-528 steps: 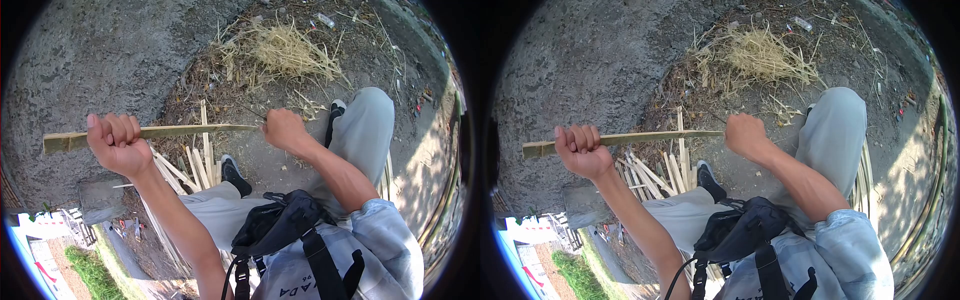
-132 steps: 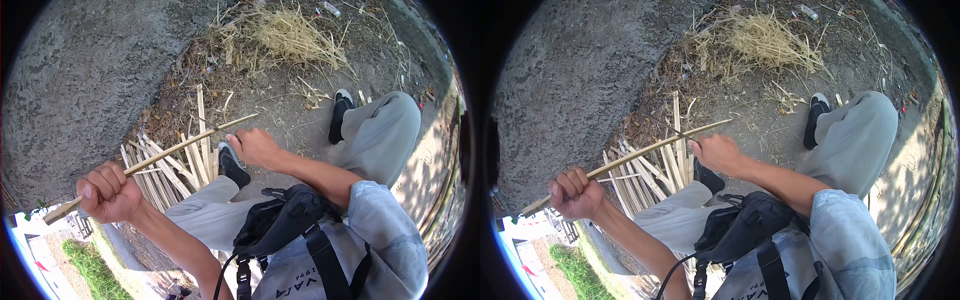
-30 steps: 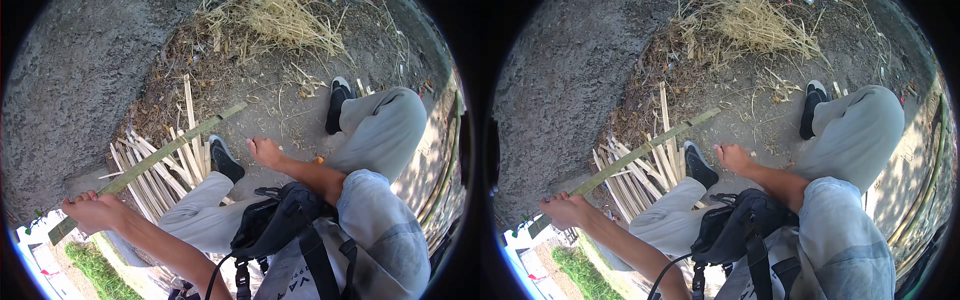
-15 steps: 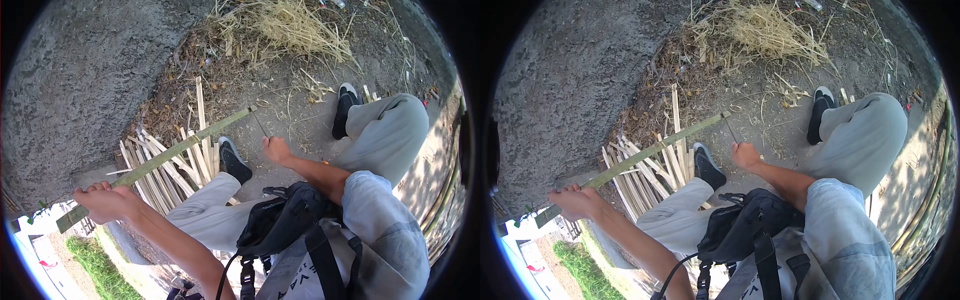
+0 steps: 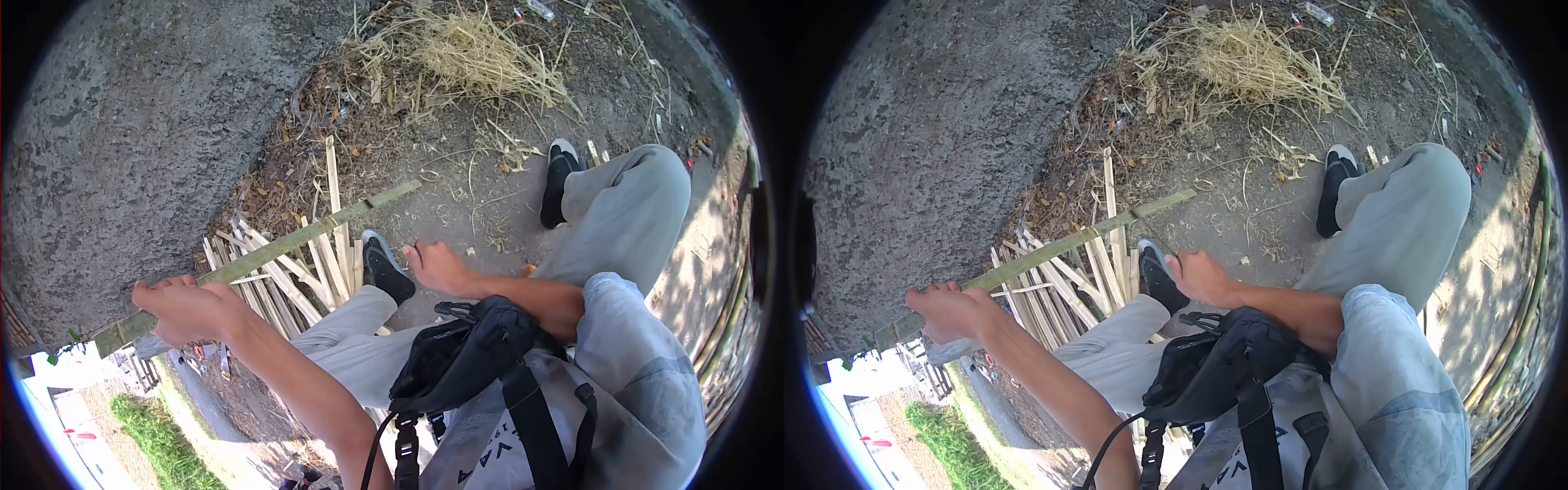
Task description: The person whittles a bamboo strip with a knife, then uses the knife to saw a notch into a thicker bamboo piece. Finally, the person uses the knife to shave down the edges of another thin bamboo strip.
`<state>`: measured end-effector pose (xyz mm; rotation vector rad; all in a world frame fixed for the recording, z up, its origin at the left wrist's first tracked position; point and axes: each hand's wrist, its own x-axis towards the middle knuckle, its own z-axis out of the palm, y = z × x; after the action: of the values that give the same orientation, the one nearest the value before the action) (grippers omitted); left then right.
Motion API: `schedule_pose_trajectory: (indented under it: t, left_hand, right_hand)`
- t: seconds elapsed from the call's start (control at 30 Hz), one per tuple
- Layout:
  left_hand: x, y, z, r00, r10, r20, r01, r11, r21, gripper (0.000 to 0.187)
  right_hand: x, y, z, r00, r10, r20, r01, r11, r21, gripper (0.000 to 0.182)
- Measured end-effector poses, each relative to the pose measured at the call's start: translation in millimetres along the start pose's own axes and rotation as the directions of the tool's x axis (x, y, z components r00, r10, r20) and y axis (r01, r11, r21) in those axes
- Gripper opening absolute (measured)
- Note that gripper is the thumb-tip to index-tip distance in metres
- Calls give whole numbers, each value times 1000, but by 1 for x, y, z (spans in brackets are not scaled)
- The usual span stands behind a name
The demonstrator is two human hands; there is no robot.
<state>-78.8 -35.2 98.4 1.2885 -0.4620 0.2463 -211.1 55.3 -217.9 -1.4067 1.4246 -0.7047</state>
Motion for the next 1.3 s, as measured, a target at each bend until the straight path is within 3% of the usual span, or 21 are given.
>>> schedule_pose_trajectory:
  t: [0.1,0.13,0.23,0.27,0.3,0.4,0.5,0.6,0.7,0.8,0.9,1.0,1.1,1.2,1.3]
  left_hand:
    - [4,-5,0,1000,5,3,-5,1000,16,27]
    - [9,-7,-1,1000,18,13,-18,999,27,27]
    - [37,-25,-9,998,-44,-35,44,999,4,27]
    - [43,-28,-11,998,-46,-45,46,999,3,27]
    - [48,-31,-13,997,-52,-57,53,999,2,26]
    - [61,-46,-15,992,-55,-116,59,998,31,26]
    - [77,-57,-15,989,-73,-129,81,995,55,27]
    - [89,-66,-13,992,-67,-110,76,994,84,30]
    - [97,-77,-6,983,-49,-176,69,992,109,33]
    - [114,-89,0,977,-55,-205,79,990,113,36]
    - [128,-101,-8,982,-61,-177,81,991,105,37]
    - [132,-102,-6,987,-72,-143,85,993,85,38]
    - [123,-98,-4,989,-45,-143,58,995,86,38]
    - [111,-89,-5,986,-49,-159,62,995,80,36]
    - [117,-91,-7,991,-67,-118,73,996,47,36]
  right_hand:
    - [-2,-15,-7,961,-259,97,246,961,124,43]
    - [2,-1,0,967,-244,76,232,963,140,50]
    - [35,67,37,967,252,-31,-248,964,97,56]
    - [39,69,16,871,480,109,-491,831,261,59]
    - [42,69,-8,713,642,282,-698,614,368,62]
    - [51,105,-4,771,485,413,-631,493,599,61]
    - [57,111,10,761,506,407,-635,449,628,57]
    - [61,113,13,668,550,502,-701,239,672,54]
    - [56,120,-1,646,317,695,-762,213,611,52]
    - [58,126,12,661,519,543,-707,189,681,51]
    - [53,138,6,607,476,636,-762,123,635,51]
    - [55,142,-9,632,456,626,-768,268,581,51]
    - [54,135,-3,591,428,684,-777,74,625,51]
    - [55,124,-15,614,357,704,-789,290,541,51]
    - [51,126,-3,634,498,592,-751,212,626,51]
